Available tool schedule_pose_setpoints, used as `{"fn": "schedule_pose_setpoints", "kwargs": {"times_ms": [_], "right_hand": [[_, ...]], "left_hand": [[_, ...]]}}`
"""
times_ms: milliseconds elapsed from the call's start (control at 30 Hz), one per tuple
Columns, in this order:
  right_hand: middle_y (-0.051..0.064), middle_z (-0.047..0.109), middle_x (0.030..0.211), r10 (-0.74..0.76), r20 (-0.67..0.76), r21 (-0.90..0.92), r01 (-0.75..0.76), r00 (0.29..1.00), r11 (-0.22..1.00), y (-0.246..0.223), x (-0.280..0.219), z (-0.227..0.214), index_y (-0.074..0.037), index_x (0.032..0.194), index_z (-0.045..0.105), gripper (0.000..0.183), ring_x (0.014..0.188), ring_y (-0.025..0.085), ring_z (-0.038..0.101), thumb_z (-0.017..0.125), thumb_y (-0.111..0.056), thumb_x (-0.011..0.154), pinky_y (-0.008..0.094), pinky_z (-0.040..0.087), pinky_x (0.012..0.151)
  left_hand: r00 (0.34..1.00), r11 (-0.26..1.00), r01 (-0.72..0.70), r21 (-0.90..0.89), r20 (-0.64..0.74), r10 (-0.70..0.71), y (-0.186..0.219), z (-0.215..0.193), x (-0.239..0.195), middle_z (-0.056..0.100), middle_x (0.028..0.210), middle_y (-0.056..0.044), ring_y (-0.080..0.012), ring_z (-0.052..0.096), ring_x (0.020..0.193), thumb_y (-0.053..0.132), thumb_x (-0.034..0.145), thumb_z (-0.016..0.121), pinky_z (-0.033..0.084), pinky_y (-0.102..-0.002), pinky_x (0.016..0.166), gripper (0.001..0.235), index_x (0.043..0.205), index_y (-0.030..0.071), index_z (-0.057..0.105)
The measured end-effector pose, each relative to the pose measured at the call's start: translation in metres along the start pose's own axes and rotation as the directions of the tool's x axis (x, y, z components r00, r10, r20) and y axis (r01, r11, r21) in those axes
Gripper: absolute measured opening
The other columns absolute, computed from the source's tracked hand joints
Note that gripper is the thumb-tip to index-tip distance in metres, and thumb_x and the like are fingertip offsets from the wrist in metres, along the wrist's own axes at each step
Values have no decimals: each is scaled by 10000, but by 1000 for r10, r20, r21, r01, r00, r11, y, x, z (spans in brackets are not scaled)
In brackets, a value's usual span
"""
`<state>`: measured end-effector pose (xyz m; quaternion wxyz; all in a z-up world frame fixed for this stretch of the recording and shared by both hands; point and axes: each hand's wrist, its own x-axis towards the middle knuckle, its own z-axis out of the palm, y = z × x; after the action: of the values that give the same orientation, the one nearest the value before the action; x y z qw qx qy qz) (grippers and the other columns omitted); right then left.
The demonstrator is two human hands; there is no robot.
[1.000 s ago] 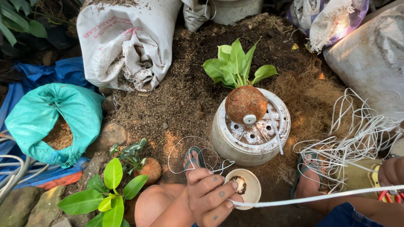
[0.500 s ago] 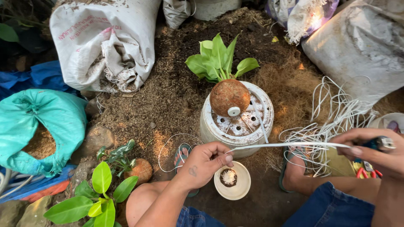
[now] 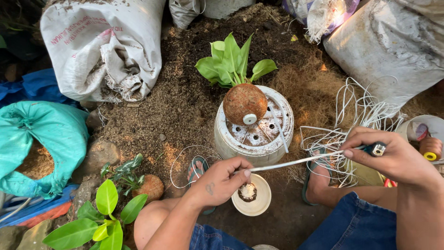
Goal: The person assembles a small hydroponic system using a coconut shell, plastic tubing, and a white string. They cut the tubing with scissors, thread the string through the tubing, and insert the tubing into holes in the coconut shell placed on a perforated container.
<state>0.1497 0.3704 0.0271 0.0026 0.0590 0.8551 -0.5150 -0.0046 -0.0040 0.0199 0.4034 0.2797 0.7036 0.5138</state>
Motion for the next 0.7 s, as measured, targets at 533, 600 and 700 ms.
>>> {"fn": "schedule_pose_setpoints", "kwargs": {"times_ms": [533,600,700], "right_hand": [[116,600,822,-412,78,358,361,908,861,33,-30,-33,-8,945,720,88,815,257,435,699,-42,866,424,378,769],[113,631,866,-469,257,259,407,845,876,34,-29,-48,-19,994,706,122,859,286,490,667,-50,882,467,448,811],[92,631,876,-464,282,244,405,840,881,40,-29,-55,-50,1016,725,135,883,278,506,684,-53,887,487,475,854]], "left_hand": [[735,712,-657,247,0,679,34,7,-35,700,830,-71,-238,696,733,24,864,765,557,-344,685,129,968,62,699],[718,696,-669,262,-14,695,35,7,-36,694,822,-69,-232,693,726,18,854,775,555,-345,682,150,973,62,694],[710,689,-670,275,-30,703,36,7,-37,691,813,-63,-220,693,720,17,841,783,559,-338,679,166,969,70,692]]}}
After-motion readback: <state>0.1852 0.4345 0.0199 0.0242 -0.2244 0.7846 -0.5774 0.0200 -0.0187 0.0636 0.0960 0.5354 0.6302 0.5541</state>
